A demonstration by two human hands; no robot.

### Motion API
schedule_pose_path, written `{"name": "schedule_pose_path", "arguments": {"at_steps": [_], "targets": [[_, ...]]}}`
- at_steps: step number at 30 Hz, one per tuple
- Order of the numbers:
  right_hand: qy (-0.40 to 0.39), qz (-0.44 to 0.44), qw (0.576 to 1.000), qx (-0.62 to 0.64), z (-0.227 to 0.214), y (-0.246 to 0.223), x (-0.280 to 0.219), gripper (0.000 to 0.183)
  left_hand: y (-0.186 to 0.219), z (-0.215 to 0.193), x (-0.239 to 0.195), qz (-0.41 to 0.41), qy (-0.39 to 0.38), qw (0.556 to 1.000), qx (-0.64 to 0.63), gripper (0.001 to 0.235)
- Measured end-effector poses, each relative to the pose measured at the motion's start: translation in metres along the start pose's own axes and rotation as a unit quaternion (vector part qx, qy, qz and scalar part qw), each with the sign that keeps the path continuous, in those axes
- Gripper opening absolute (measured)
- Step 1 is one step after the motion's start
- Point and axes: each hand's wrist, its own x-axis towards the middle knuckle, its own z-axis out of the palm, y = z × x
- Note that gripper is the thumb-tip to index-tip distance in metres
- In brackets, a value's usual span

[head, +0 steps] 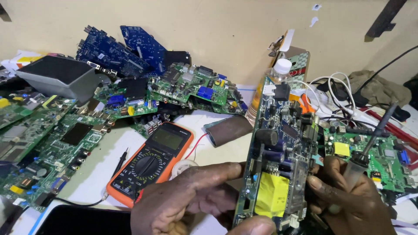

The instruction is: The person uses a soldering iron and solder to work on several circuit boards. They pick up different boards, flip them over, and apply solder to specific points on the backside of the boards.

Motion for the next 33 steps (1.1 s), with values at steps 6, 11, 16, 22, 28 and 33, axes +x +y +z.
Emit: {"name": "schedule_pose_path", "arguments": {"at_steps": [6,11,16,22,28,33], "targets": [[0.042,-0.014,0.999,-0.003,0.014,0.000,-0.004,0.038,0.010,0.015,0.002,0.001,0.097,0.989,0.112,0.041],[0.083,-0.083,0.993,-0.026,0.033,-0.016,-0.003,0.036,-0.006,-0.020,0.025,0.150,0.017,0.934,0.324,0.028],[-0.218,-0.022,0.976,-0.012,-0.099,0.009,0.070,0.019,-0.043,-0.056,0.036,0.186,-0.170,0.912,0.324,0.022],[-0.037,-0.092,0.940,-0.325,0.023,-0.028,-0.003,0.045,-0.067,-0.063,0.037,0.066,-0.277,0.884,0.372,0.042],[-0.077,-0.096,0.943,-0.309,0.028,-0.028,-0.007,0.041,-0.061,-0.063,0.038,0.004,-0.269,0.893,0.362,0.045],[-0.051,-0.079,0.931,-0.352,0.028,-0.029,-0.005,0.038,-0.043,-0.073,0.045,0.060,-0.154,0.875,0.455,0.049]]}}
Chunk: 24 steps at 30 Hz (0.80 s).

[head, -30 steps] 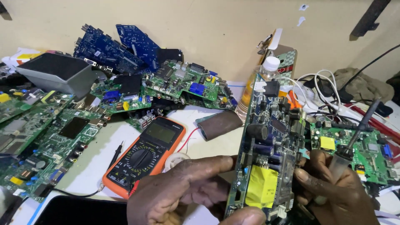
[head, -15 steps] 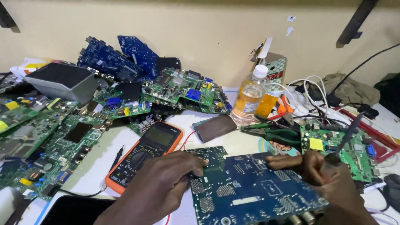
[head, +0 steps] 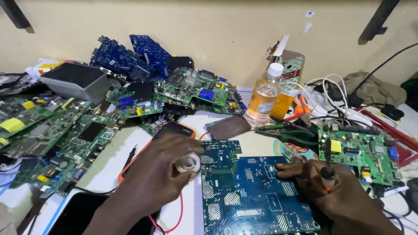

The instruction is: The person uses a soldering iron and solder to work on several circuit boards. They pick up different boards, flip them over, and apply solder to specific points on the backside of the boards.

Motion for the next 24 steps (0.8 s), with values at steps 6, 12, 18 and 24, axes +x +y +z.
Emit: {"name": "schedule_pose_path", "arguments": {"at_steps": [6,12,18,24], "targets": [[0.036,0.088,0.995,0.019,-0.002,-0.006,-0.003,0.039,-0.029,0.022,-0.006,-0.007,-0.032,0.979,0.200,0.075],[0.105,0.176,0.978,0.032,0.005,-0.019,-0.003,0.041,-0.012,0.011,-0.003,-0.010,0.021,0.994,0.103,0.042],[0.130,-0.019,0.990,0.046,0.003,-0.006,-0.002,0.040,0.051,-0.007,0.006,-0.275,0.055,0.906,-0.316,0.044],[-0.099,0.099,0.976,-0.167,0.019,-0.055,-0.023,0.067,0.050,0.012,0.011,-0.359,0.058,0.850,-0.382,0.027]]}}
